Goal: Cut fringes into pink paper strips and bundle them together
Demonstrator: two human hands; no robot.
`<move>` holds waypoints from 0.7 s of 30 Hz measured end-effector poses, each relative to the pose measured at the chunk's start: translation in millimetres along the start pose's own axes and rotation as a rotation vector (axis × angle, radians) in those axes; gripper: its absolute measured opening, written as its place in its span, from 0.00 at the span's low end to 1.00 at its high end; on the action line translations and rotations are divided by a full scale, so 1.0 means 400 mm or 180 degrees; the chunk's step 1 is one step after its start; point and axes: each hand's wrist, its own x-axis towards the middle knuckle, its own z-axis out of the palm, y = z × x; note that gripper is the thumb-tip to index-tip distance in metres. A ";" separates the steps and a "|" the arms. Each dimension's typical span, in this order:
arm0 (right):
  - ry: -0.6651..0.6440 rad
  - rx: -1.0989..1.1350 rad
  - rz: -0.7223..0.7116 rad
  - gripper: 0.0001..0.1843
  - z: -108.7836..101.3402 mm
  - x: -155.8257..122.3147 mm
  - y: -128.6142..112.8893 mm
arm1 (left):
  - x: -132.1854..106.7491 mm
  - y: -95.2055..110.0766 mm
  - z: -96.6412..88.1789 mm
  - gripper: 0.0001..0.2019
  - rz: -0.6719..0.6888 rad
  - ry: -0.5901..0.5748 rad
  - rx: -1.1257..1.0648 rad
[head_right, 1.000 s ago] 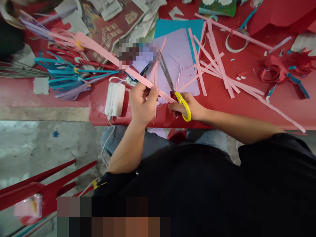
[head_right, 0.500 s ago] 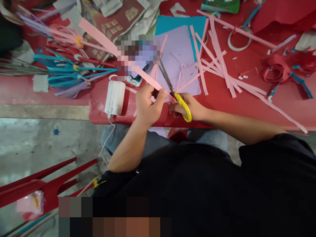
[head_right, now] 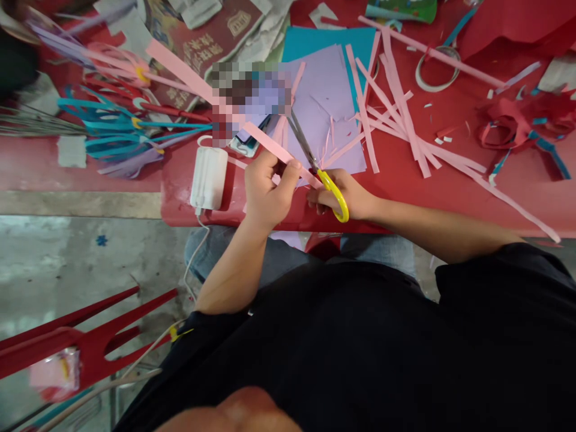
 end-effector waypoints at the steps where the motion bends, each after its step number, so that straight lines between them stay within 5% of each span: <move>1: 0.0005 -0.0002 0.0005 0.14 0.000 0.000 0.000 | 0.000 -0.001 0.001 0.23 0.0013 -0.0002 0.0023; 21: -0.0076 0.0070 -0.0018 0.15 0.001 0.004 -0.007 | 0.001 0.001 0.004 0.21 0.0074 -0.0027 -0.0072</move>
